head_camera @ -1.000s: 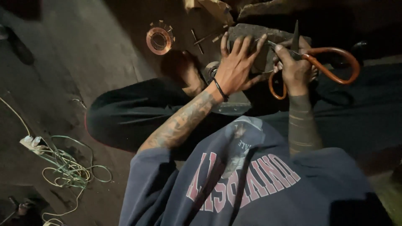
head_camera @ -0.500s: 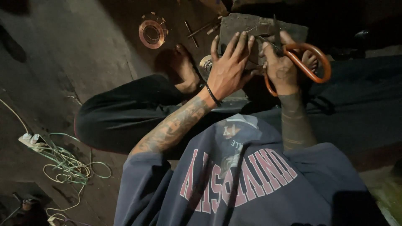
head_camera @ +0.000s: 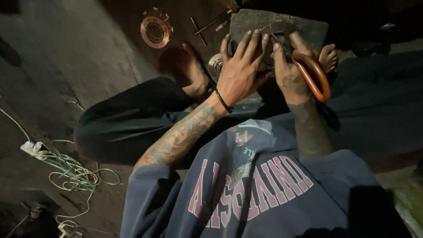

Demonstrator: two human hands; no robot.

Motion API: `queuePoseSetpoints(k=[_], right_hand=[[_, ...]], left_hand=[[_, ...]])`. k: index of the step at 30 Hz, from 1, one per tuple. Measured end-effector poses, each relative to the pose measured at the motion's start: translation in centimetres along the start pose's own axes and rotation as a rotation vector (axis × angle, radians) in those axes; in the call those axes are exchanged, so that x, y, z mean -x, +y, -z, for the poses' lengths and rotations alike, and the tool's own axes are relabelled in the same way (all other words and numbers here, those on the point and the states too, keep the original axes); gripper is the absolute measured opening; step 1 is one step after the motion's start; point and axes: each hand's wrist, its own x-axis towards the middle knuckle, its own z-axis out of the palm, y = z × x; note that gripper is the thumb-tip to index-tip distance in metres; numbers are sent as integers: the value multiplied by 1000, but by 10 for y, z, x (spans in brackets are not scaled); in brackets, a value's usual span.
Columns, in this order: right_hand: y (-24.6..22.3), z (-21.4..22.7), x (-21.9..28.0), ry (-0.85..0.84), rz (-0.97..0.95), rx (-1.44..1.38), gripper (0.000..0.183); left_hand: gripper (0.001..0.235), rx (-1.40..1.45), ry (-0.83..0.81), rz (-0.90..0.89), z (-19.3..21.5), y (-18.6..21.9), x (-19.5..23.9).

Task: Cutting a gasket from a sheet of material using scissors to fit a metal engine frame

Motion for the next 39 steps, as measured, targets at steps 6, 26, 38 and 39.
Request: queuePoseSetpoints(k=[6,26,38,39], right_hand=[[-37,26,-32,-97,18,-279,14],[5,18,-41,-345,-420,-939,11],[43,-25,15,32,90,38,43],[40,-22,13,31,85,38,43]], left_hand=[[77,33,36,2,1,0,-3],[61,175,69,-119,-20,-25,-11],[85,29,21,9,3,1,0],[85,30,17,7,2,1,0]])
